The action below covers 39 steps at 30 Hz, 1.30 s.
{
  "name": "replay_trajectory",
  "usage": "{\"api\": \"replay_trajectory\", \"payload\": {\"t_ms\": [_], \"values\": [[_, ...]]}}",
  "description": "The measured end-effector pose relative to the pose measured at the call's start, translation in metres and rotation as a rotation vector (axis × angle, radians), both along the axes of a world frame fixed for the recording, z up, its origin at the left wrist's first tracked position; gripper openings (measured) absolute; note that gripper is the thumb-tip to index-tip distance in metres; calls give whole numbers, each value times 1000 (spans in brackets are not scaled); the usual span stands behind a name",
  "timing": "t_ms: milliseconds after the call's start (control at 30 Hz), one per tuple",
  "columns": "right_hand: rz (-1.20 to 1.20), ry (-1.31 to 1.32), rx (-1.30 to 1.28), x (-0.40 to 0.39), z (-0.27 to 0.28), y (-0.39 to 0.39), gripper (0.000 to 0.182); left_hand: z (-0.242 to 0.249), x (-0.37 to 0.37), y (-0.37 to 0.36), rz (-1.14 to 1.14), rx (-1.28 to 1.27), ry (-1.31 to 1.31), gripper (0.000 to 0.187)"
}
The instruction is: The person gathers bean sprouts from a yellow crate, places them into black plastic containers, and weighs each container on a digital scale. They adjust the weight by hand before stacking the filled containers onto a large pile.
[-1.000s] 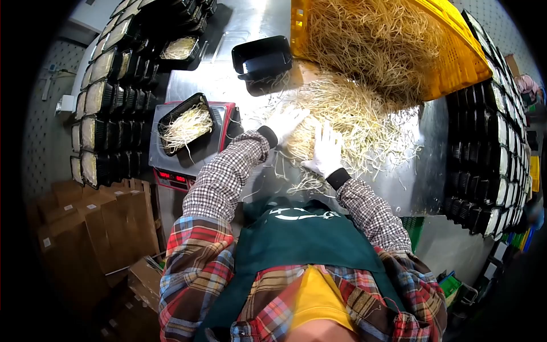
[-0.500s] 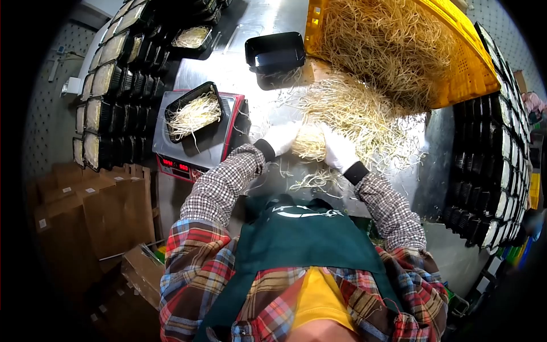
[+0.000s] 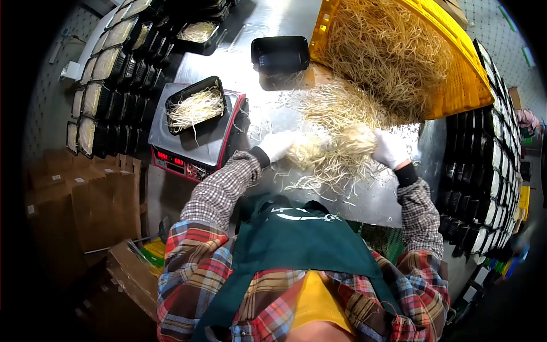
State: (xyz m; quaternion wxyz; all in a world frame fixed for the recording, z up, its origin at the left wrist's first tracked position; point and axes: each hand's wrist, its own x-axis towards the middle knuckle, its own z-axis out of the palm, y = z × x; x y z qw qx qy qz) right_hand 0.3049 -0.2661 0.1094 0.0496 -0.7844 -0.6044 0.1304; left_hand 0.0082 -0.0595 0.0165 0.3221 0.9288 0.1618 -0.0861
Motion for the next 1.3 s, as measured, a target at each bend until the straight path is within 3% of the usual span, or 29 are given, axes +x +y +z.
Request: {"api": "replay_trajectory", "payload": {"t_ms": [67,100,233,267,300,400,433,500,533,567,667,767,833,900,933,967,1000,1033,1067,1100,1167,1200,1300], "values": [[-112,152,-122,2,26,15,40,-5,-11,-5,-30,117,1,56],[-72,170,-23,-18,51,29,44,-3,-10,-7,-45,196,-27,60],[-135,277,110,-75,13,77,51,32,-17,-18,-45,482,88,76],[-123,283,143,-91,-5,87,56,12,-24,-21,34,529,79,84],[-110,291,178,-101,-25,94,60,25,-34,-27,113,495,97,83],[58,213,-43,-104,-74,104,112,48,-67,-43,473,19,124,75],[78,202,-40,-106,-74,102,125,36,-83,-52,496,-5,-48,72],[49,96,-33,-118,-58,104,133,13,-88,-68,717,-527,28,76],[35,40,-30,-127,-48,107,137,-4,-87,-78,768,-614,2,77],[27,13,-32,-136,-46,112,138,-30,-81,-88,825,-702,-114,75],[16,-107,-37,-162,-48,126,139,-35,-57,-84,749,-513,-139,71],[-5,-81,-148,-158,-68,137,138,10,-60,-74,632,-369,3,58],[-45,35,-216,-156,-66,150,132,28,-81,-73,592,-85,-132,49],[-55,55,-231,-160,-57,149,129,63,-104,-56,773,-170,-538,33],[-29,18,-117,-164,-53,140,130,96,-113,-40,841,-100,-682,28],[13,-85,-9,-164,-62,134,130,100,-133,-17,811,246,-677,28],[49,-190,95,-163,-78,126,131,107,-150,6,929,86,-725,27],[32,-179,73,-163,-80,124,130,129,-161,21,991,334,-628,26],[14,-168,51,-163,-82,123,130,125,-176,37,976,794,-382,34],[-3,-158,29,-163,-83,122,129,121,-185,52,1021,839,-175,39],[-105,62,-172,-163,-77,133,125,118,-193,74,935,784,-120,35],[-131,115,-182,-164,-68,135,111,115,-195,84,879,706,-94,30],[-180,113,-163,-161,-60,132,101,110,-204,108,772,554,-95,24]]}}
